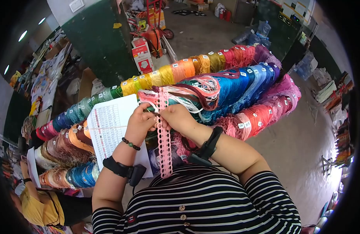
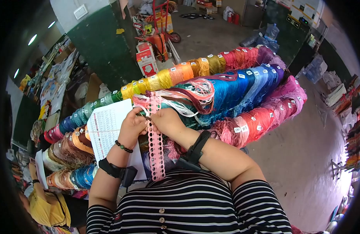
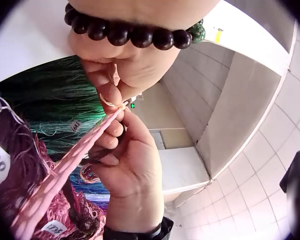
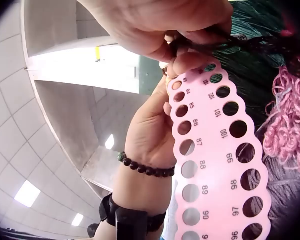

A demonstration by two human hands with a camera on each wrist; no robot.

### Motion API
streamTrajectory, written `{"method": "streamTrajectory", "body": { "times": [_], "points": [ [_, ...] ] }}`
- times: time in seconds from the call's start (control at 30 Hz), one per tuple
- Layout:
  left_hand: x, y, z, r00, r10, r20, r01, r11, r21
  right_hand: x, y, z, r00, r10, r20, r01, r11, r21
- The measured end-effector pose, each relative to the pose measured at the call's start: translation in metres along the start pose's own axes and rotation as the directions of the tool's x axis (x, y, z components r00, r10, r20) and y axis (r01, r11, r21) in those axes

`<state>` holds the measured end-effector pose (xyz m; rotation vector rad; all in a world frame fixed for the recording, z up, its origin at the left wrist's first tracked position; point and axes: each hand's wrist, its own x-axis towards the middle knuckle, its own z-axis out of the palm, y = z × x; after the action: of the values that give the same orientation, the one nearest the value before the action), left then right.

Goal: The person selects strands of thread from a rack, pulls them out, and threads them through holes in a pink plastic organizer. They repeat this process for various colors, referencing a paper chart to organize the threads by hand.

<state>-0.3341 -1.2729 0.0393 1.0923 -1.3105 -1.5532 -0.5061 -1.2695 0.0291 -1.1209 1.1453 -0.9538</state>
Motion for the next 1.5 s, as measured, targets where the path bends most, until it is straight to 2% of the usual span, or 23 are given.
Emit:
{"method": "streamTrajectory", "body": {
  "times": [0.1, 0.3, 0.4, 0.43, 0.5, 0.53, 0.67, 0.77, 0.87, 0.97, 1.03, 1.07, 1.1, 1.17, 1.2, 1.3, 1.4, 1.43, 1.5],
  "points": [
    [0.003, -0.004, 0.002, 0.997, 0.06, -0.037, -0.058, 0.997, 0.06, -0.003, -0.01, -0.001, 0.998, 0.06, 0.014, -0.059, 0.998, -0.03],
    [0.008, -0.01, 0.005, 0.982, 0.175, -0.065, -0.164, 0.976, 0.144, -0.004, -0.012, 0.0, 1.0, 0.026, 0.003, -0.026, 0.993, -0.115],
    [0.009, -0.013, -0.002, 0.959, 0.278, -0.062, -0.244, 0.915, 0.32, -0.004, -0.011, -0.004, 0.995, 0.058, 0.084, -0.049, 0.994, -0.096],
    [0.006, -0.008, -0.006, 0.947, 0.313, -0.07, -0.231, 0.818, 0.528, -0.003, -0.009, -0.004, 0.994, 0.054, 0.099, -0.047, 0.996, -0.076],
    [-0.004, 0.01, -0.015, 0.924, 0.377, -0.058, -0.152, 0.502, 0.851, -0.005, -0.003, -0.003, 0.991, 0.047, 0.127, -0.043, 0.999, -0.03],
    [-0.011, 0.023, -0.016, 0.944, 0.316, -0.098, -0.066, 0.47, 0.88, -0.005, -0.001, -0.004, 0.988, 0.062, 0.139, -0.057, 0.998, -0.035],
    [-0.014, 0.011, -0.032, 0.969, 0.232, -0.089, -0.105, 0.707, 0.699, -0.005, 0.002, -0.001, 0.994, 0.046, 0.104, -0.038, 0.997, -0.073],
    [-0.01, 0.007, -0.032, 0.976, 0.156, -0.152, -0.039, 0.814, 0.58, -0.004, 0.005, -0.002, 0.994, 0.042, 0.096, -0.036, 0.997, -0.063],
    [-0.011, 0.009, -0.025, 0.97, 0.204, -0.13, -0.075, 0.767, 0.638, -0.003, 0.007, -0.002, 0.994, 0.039, 0.099, -0.032, 0.997, -0.065],
    [-0.008, 0.0, -0.031, 0.972, 0.21, -0.105, -0.108, 0.798, 0.593, -0.003, 0.007, -0.001, 0.995, 0.038, 0.097, -0.029, 0.996, -0.085],
    [-0.015, 0.016, -0.026, 0.993, 0.052, -0.109, -0.019, 0.959, 0.282, -0.005, 0.006, -0.001, 0.996, 0.039, 0.082, -0.03, 0.993, -0.113],
    [-0.018, 0.025, -0.023, 0.996, -0.027, -0.087, 0.037, 0.993, 0.113, -0.004, 0.008, -0.001, 0.997, 0.02, 0.075, -0.013, 0.995, -0.097],
    [-0.02, 0.031, -0.02, 0.997, -0.061, -0.044, 0.058, 0.996, -0.063, -0.003, 0.011, -0.001, 0.998, 0.001, 0.068, 0.005, 0.997, -0.08],
    [-0.024, 0.039, -0.014, 0.993, -0.106, 0.052, 0.118, 0.908, -0.402, -0.003, 0.013, -0.002, 0.997, -0.002, 0.072, 0.006, 0.998, -0.059],
    [-0.023, 0.04, -0.01, 0.996, -0.08, 0.038, 0.088, 0.889, -0.45, -0.003, 0.01, -0.002, 0.996, 0.013, 0.083, -0.009, 0.998, -0.055],
    [-0.015, 0.026, -0.017, 0.993, 0.021, 0.113, 0.026, 0.916, -0.399, -0.004, 0.009, -0.004, 0.993, 0.054, 0.105, -0.053, 0.999, -0.007],
    [-0.012, 0.015, -0.003, 0.994, 0.083, 0.073, -0.081, 0.996, -0.034, -0.008, 0.004, -0.007, 0.989, 0.076, 0.127, -0.089, 0.991, 0.102],
    [-0.013, 0.013, -0.001, 0.984, 0.131, 0.123, -0.151, 0.973, 0.173, -0.01, -0.001, -0.008, 0.987, 0.079, 0.137, -0.099, 0.985, 0.144],
    [-0.017, 0.011, 0.002, 0.952, 0.186, 0.244, -0.293, 0.788, 0.542, -0.019, -0.016, -0.012, 0.983, 0.094, 0.159, -0.123, 0.976, 0.182]
  ]
}}
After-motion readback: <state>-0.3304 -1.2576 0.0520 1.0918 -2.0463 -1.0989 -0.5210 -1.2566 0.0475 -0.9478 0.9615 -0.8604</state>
